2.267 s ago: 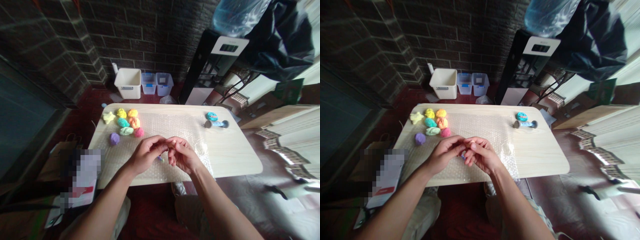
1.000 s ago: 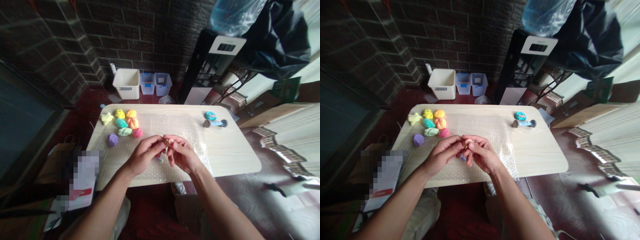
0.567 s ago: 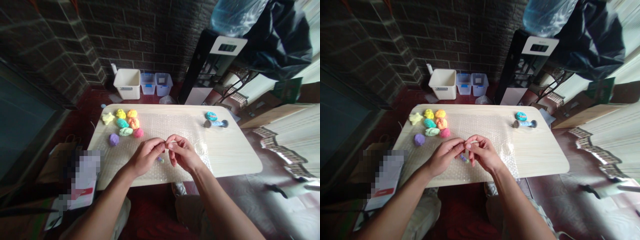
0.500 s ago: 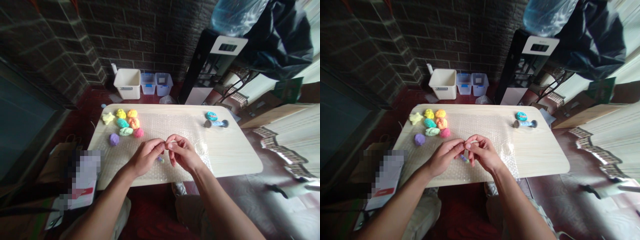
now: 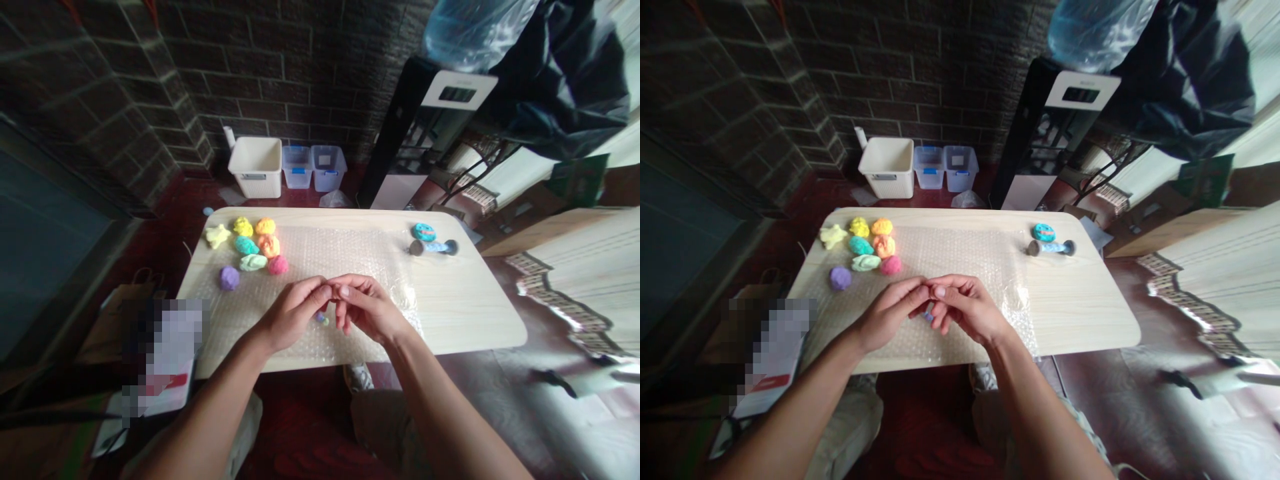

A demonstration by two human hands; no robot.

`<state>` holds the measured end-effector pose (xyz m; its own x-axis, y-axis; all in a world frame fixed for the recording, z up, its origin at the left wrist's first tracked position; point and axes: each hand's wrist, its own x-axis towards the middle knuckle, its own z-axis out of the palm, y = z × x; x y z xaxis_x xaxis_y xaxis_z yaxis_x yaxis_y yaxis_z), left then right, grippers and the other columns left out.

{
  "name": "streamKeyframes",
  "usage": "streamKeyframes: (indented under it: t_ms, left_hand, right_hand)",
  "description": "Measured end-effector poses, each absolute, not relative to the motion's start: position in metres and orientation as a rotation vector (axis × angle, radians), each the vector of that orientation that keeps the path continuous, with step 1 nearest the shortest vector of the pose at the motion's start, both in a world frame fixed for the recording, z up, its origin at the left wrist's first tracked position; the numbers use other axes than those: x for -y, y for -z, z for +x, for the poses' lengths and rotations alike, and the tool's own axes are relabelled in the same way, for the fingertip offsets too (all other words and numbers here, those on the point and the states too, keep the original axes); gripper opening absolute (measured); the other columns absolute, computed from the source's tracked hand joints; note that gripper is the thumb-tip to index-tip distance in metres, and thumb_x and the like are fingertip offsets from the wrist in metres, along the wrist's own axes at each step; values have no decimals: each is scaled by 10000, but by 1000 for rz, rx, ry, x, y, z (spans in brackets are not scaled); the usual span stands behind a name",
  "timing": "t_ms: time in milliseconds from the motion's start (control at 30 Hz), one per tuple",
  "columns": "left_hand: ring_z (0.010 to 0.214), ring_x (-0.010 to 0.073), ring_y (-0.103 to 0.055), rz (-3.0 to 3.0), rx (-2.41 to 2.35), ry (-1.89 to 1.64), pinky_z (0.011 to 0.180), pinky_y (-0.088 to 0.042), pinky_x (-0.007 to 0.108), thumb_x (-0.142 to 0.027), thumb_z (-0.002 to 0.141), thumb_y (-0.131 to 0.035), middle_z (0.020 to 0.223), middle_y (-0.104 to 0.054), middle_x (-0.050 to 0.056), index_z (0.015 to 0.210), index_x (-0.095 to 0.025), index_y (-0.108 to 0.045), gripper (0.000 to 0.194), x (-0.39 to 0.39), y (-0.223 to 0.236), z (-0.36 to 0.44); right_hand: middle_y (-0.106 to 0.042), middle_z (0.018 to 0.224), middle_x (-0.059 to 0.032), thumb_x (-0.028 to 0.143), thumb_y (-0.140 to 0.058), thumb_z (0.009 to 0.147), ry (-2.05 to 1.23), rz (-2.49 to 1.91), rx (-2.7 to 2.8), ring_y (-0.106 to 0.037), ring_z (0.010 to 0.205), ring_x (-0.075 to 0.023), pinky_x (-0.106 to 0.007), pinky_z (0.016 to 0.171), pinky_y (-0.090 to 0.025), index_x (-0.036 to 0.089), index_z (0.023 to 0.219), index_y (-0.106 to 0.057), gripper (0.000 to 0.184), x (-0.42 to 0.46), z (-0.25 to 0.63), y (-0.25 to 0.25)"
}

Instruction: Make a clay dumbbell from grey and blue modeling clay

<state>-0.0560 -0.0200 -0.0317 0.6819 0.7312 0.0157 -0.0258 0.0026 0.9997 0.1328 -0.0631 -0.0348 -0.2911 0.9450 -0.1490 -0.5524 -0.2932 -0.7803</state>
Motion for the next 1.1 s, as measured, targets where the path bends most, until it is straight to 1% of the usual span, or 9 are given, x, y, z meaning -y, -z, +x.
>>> streamKeyframes:
  t_ms: [100,200,367,467,533,700,933,1000,1100]
  left_hand:
    - [710,163,-533,1454,-589,-695,674,-383,316,-467,1092,-548,766,-634,19,929,-173,-648,350,20,31,-54]
    - [700,158,-562,1386,-530,-732,681,-400,312,-428,1080,-589,792,-668,12,1020,-182,-639,258,21,28,-52]
    - [667,150,-547,1351,-548,-771,652,-414,307,-440,1033,-668,755,-635,5,892,-181,-634,297,20,26,-51]
    - [741,164,-591,1330,-614,-800,669,-441,302,-424,998,-726,842,-670,23,1027,-170,-688,259,19,27,-51]
    - [749,165,-608,1303,-588,-794,676,-457,300,-411,991,-739,860,-690,29,1059,-171,-689,254,18,25,-50]
    - [688,157,-596,1299,-533,-770,656,-463,295,-415,990,-736,762,-664,16,889,-163,-676,278,19,16,-47]
    - [734,162,-614,1348,-602,-745,653,-446,280,-409,972,-751,813,-710,41,930,-136,-705,280,18,17,-51]
    - [718,154,-599,1344,-603,-749,642,-436,275,-407,973,-749,801,-701,36,926,-135,-706,280,18,16,-51]
    - [688,147,-586,1319,-565,-764,637,-434,275,-420,977,-742,762,-676,20,890,-145,-695,291,18,13,-50]
  right_hand:
    - [-819,673,-36,363,-926,841,-1772,-786,726,-776,531,-148,-166,454,-609,174,1001,-848,259,63,135,36]
    - [-820,668,-25,343,-948,813,-1771,-773,686,-774,524,-143,-164,460,-610,182,963,-850,241,63,134,36]
    - [-839,725,-28,393,-927,834,-1825,-763,658,-769,518,-141,-175,437,-606,188,1090,-841,339,63,131,35]
    - [-853,764,-46,380,-924,842,-1836,-721,640,-792,561,-137,-163,487,-623,173,1062,-845,312,63,130,34]
    - [-851,755,-42,360,-935,832,-1822,-695,630,-795,565,-131,-155,509,-629,169,1021,-847,283,62,131,34]
    - [-832,712,-27,397,-915,846,-1839,-677,619,-775,520,-142,-178,469,-631,165,1056,-830,325,63,132,35]
    - [-798,660,-11,406,-910,840,-1839,-706,636,-733,456,-129,-160,412,-587,147,965,-796,309,65,133,35]
    - [-800,667,-7,426,-895,851,-1836,-701,636,-734,452,-131,-156,395,-572,153,1003,-793,328,65,133,35]
    - [-816,702,-7,464,-868,868,-1848,-669,648,-747,462,-144,-170,392,-578,173,1145,-781,411,65,133,34]
